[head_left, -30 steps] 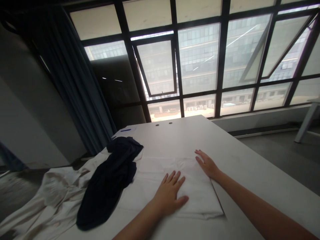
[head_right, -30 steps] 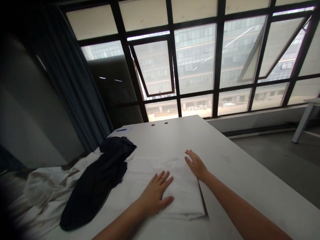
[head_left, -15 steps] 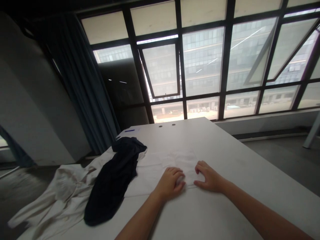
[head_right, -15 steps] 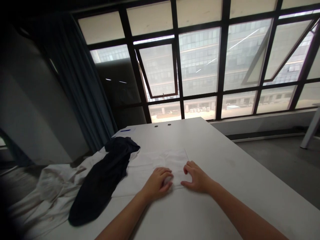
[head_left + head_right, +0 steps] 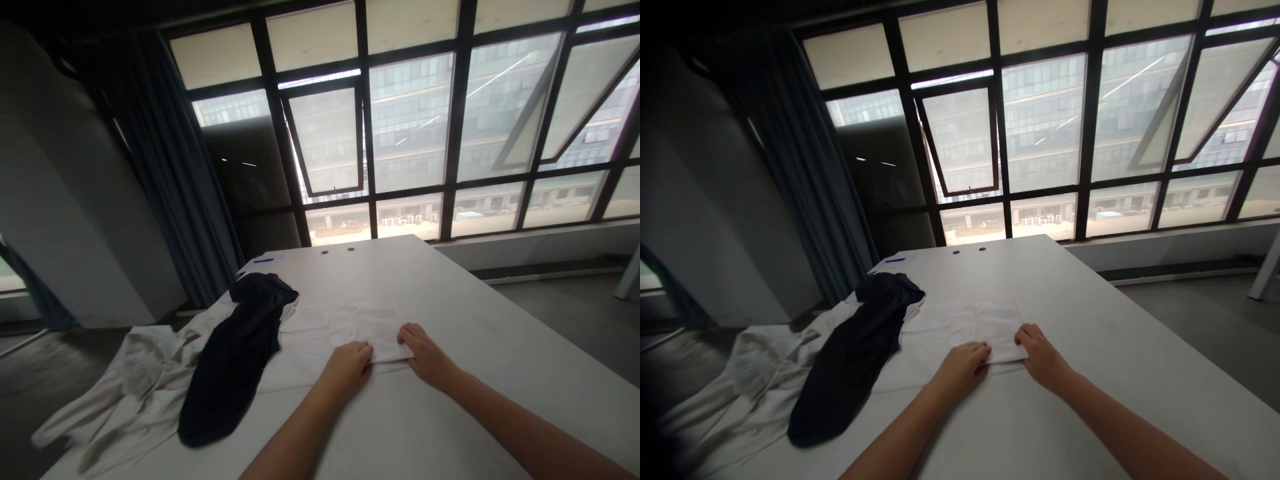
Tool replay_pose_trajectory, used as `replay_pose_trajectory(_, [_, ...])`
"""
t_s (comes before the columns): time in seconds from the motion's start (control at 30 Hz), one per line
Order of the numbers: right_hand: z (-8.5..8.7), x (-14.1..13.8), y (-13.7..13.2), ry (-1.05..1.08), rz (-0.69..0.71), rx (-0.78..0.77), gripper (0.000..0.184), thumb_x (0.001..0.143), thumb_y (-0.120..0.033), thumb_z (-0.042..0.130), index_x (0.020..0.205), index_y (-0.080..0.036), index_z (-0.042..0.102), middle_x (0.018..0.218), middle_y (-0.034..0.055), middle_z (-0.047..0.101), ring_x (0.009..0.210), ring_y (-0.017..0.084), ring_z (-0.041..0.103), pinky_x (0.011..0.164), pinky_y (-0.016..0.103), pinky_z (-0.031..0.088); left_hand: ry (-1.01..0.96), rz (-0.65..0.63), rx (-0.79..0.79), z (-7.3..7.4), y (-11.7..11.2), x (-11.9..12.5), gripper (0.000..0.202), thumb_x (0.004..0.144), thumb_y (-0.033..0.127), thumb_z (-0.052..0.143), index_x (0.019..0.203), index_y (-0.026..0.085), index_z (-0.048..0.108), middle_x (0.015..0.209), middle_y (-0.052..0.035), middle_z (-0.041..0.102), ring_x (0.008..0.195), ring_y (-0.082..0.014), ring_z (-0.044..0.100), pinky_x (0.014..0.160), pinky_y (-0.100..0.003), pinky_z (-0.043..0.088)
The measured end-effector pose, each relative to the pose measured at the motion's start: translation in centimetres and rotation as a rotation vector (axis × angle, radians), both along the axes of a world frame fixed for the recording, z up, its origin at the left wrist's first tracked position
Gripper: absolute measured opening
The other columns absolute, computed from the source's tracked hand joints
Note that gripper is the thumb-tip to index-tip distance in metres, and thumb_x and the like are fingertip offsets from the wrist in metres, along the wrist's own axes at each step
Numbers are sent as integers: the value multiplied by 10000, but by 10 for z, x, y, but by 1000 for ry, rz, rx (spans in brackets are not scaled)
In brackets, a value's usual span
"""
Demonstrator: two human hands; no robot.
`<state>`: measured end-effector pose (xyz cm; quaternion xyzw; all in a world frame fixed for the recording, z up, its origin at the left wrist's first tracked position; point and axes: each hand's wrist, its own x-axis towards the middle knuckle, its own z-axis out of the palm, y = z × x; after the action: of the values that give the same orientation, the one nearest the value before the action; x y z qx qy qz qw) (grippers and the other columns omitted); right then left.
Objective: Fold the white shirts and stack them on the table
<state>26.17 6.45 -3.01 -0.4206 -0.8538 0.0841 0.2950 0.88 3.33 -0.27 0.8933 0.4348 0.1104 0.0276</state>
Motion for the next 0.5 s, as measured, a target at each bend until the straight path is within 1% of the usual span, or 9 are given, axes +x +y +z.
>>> replay_pose_trajectory(0.1, [-10,5,1,-9,-111,34,415,575,12,478,905,-238,475,1041,72,532,1017,260,488,906,402,425,25,11,6,1,0,-2,140,863,170,588,987,236,600,1031,-39,662,1007,-208,589,907,-317,451])
replay_pose_trajectory(0.17, [-15,12,1,-67,-163,36,334,587,-13,498,829,-238,444,946,63,540,919,255,495,848,401,423,37,12,15,2,2,-2,98,843,163,606,920,223,596,1019,-44,653,1009,-211,579,908,-318,442])
replay_pose_trajectory(0.2, [-17,17,1,-95,-161,17,295,605,-31,505,796,-240,424,889,49,540,860,243,494,814,391,421,40,12,19,3,2,-2,86,834,162,613,896,219,595,1012,-49,648,1009,-215,574,906,-322,438])
replay_pose_trajectory(0.27, [-17,26,0,-106,-114,-47,254,638,-54,502,773,-244,402,814,20,535,774,214,488,752,358,417,65,5,24,4,3,0,79,825,169,625,883,215,598,999,-58,640,1001,-228,568,895,-337,433])
replay_pose_trajectory(0.33, [-14,33,-2,-59,-50,-101,247,655,-54,489,803,-242,426,824,9,544,761,195,502,731,327,421,125,-8,34,6,3,2,90,825,180,632,903,216,604,995,-62,635,988,-235,567,887,-352,427])
replay_pose_trajectory(0.43, [-3,38,-7,6,44,-127,287,667,-47,487,881,-238,498,928,24,570,851,195,543,798,320,446,211,-36,63,10,1,4,103,833,186,636,927,218,608,998,-59,629,974,-234,562,873,-360,417])
replay_pose_trajectory(0.5, [4,40,-11,11,95,-135,306,677,-44,490,907,-239,540,977,35,580,916,201,559,859,327,451,216,-72,75,14,0,4,93,833,174,637,909,222,611,979,-52,626,960,-228,555,861,-356,410])
